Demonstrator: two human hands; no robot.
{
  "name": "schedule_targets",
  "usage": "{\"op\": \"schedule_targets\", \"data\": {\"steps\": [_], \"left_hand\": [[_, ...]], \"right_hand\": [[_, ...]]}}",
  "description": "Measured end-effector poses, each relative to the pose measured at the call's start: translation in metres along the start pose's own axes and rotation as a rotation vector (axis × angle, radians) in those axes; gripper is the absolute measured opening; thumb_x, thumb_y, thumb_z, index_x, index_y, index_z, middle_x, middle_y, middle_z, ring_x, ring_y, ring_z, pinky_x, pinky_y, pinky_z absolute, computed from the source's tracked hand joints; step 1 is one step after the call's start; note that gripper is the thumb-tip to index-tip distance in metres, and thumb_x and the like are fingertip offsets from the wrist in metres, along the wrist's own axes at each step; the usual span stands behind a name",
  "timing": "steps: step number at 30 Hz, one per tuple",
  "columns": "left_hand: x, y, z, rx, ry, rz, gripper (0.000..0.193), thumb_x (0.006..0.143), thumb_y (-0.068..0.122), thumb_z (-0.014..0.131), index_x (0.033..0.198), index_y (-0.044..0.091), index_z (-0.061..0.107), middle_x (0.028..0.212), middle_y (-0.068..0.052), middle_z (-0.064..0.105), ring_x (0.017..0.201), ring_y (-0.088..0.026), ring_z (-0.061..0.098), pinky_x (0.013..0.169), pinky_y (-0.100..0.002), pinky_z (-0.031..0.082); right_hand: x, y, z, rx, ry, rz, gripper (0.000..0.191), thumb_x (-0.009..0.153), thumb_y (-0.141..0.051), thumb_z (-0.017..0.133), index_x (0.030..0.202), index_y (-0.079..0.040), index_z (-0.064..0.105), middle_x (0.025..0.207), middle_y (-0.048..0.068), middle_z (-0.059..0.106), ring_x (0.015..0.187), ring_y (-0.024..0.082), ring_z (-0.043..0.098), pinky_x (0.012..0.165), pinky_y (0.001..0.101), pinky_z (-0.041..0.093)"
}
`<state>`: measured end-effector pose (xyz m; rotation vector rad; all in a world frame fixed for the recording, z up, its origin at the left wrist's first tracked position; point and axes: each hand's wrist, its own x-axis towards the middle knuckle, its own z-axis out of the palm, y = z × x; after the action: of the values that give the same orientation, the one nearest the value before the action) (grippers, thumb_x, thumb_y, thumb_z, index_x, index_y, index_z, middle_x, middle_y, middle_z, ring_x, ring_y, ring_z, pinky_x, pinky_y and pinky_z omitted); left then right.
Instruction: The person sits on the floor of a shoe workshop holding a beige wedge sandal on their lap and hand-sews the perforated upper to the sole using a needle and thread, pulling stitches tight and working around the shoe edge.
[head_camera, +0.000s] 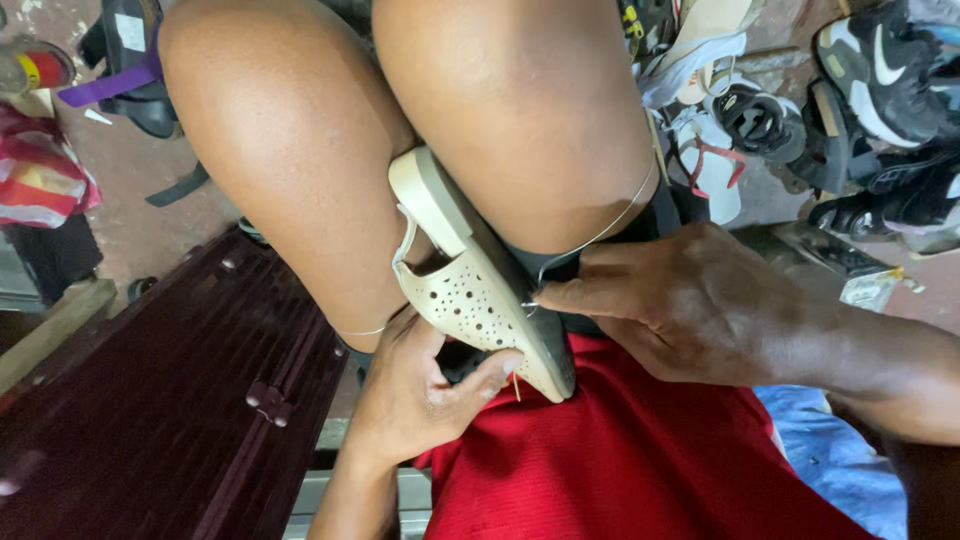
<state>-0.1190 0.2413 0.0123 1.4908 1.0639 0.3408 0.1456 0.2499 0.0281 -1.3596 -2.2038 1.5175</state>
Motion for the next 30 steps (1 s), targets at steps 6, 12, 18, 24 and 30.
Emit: {"op": "schedule_targets", "data": {"steps": [6, 12, 18, 24, 30], "left_hand": [[0.01, 0.0, -0.01, 0.042, -0.089, -0.032, 0.038, 0.089, 0.027, 0.08, 0.115, 0.004, 0.066, 0.105, -0.016, 0.075, 0.098, -0.038, 0.071, 0.083, -0.043, 0.056], [0.017, -0.01, -0.012, 0.045, -0.187, -0.065, 0.03, 0.094, 0.032, 0.074, 0.109, 0.007, 0.07, 0.101, -0.013, 0.076, 0.094, -0.037, 0.071, 0.08, -0.044, 0.056], [0.019, -0.011, -0.014, 0.041, -0.192, -0.114, 0.032, 0.093, 0.035, 0.073, 0.109, 0.008, 0.071, 0.104, -0.013, 0.074, 0.09, -0.036, 0.07, 0.074, -0.042, 0.056], [0.018, -0.006, -0.01, -0.034, -0.171, -0.176, 0.025, 0.091, 0.031, 0.075, 0.106, 0.011, 0.076, 0.104, -0.009, 0.075, 0.085, -0.03, 0.072, 0.066, -0.038, 0.058], [-0.01, -0.008, 0.003, -0.035, 0.14, -0.01, 0.024, 0.089, 0.023, 0.078, 0.099, 0.003, 0.069, 0.099, -0.012, 0.07, 0.088, -0.027, 0.072, 0.076, -0.035, 0.057]], "right_hand": [[0.016, 0.007, -0.011, 0.059, -0.131, 0.008, 0.038, 0.082, -0.009, 0.071, 0.12, -0.014, 0.073, 0.075, 0.002, 0.072, 0.052, 0.017, 0.068, 0.044, 0.0304, 0.057], [0.029, 0.006, -0.007, 0.079, -0.007, -0.161, 0.022, 0.09, -0.012, 0.07, 0.112, -0.011, 0.072, 0.087, 0.0, 0.075, 0.061, 0.014, 0.069, 0.059, 0.0295, 0.059], [0.041, 0.002, -0.001, -0.045, -0.001, -0.217, 0.002, 0.085, -0.007, 0.068, 0.087, -0.007, 0.068, 0.068, 0.005, 0.064, 0.057, 0.021, 0.066, 0.055, 0.0388, 0.055], [0.051, -0.006, 0.004, -0.099, -0.148, -0.122, 0.011, 0.085, -0.01, 0.068, 0.077, -0.005, 0.061, 0.065, 0.007, 0.061, 0.052, 0.022, 0.064, 0.053, 0.0395, 0.055], [0.029, 0.001, -0.006, 0.028, 0.01, -0.192, 0.004, 0.092, -0.009, 0.066, 0.088, -0.008, 0.064, 0.07, 0.005, 0.065, 0.054, 0.019, 0.065, 0.051, 0.0359, 0.055]]}}
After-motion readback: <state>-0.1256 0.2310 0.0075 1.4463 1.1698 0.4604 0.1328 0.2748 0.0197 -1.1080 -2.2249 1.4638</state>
